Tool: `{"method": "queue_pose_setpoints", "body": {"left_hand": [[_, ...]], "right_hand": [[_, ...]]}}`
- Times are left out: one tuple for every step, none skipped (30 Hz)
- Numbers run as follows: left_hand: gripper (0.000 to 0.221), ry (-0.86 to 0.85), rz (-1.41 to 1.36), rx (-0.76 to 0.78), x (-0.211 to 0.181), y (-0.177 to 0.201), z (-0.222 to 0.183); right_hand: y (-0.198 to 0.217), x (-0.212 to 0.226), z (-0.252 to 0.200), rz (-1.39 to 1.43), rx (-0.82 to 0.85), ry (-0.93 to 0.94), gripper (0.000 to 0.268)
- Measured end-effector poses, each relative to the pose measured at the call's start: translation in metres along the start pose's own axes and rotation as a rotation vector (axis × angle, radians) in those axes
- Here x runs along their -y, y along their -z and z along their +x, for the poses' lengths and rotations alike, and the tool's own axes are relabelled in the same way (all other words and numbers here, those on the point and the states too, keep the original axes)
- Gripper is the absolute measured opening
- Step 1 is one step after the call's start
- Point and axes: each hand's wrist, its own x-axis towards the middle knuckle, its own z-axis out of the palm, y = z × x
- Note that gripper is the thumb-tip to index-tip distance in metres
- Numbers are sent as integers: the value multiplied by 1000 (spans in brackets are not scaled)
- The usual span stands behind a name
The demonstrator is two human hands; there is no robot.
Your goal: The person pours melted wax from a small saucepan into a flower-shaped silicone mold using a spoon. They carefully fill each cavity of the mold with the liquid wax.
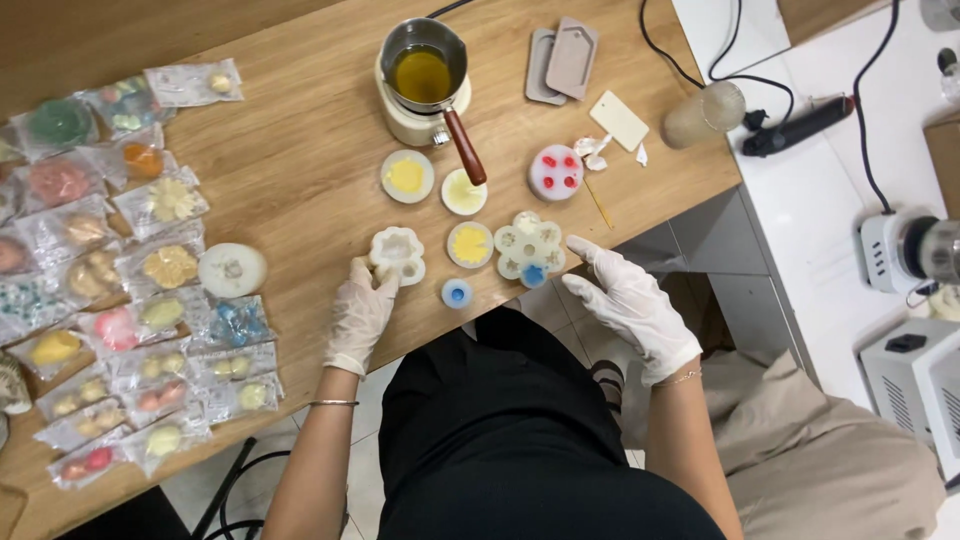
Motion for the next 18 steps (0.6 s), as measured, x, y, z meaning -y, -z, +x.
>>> {"method": "queue_pose_setpoints", "body": {"left_hand": [[40, -18, 241, -4, -3, 6, 1], [40, -22, 247, 10, -10, 10, -2], [41, -37, 355, -14, -16, 14, -6], [43, -53, 463, -43, -23, 20, -7], [43, -59, 469, -34, -34, 29, -11], [42, -46, 420, -62, -46, 35, -15], [40, -32, 371, -89, -57, 41, -18], [40, -33, 370, -85, -57, 40, -19], [37, -32, 333, -109, -56, 39, -20], [33, -28, 295, -143, -55, 40, -20], [33, -26, 294, -150, -59, 39, -20], [29, -42, 259, -163, -62, 40, -21], [26, -59, 224, -176, -65, 41, -23], [26, -41, 221, -198, -74, 41, -28], [24, -49, 197, -197, -83, 41, -33], [22, -57, 173, -199, -91, 41, -39], [22, -39, 173, -224, -94, 39, -45], [20, -48, 178, -247, -98, 36, -49]], "right_hand": [[-3, -3, -1, 4, -6, -23, 59], [-7, -13, -1, 10, -8, -37, 59], [-10, -22, -1, 42, -44, -73, 58], [-14, -31, 0, 74, -81, -106, 56], [-13, -34, 4, 80, -84, -117, 56], [-10, -38, 7, 129, -119, -193, 54], [-7, -42, 11, 179, -154, -269, 51], [-8, -52, 21, 177, -155, -272, 51], [-9, -62, 31, 187, -223, -330, 48], [-10, -71, 45, 197, -289, -378, 44], [-25, -97, 65, 196, -287, -370, 44], [-42, -121, 87, 148, -351, -338, 42], [-59, -145, 110, 101, -416, -304, 40], [-68, -153, 123, 98, -401, -281, 40], [-76, -160, 135, 20, -419, -228, 41], [-86, -167, 148, -55, -437, -172, 42], [-91, -169, 155, -55, -422, -145, 42], [-97, -170, 162, -140, -426, -150, 37]]}}
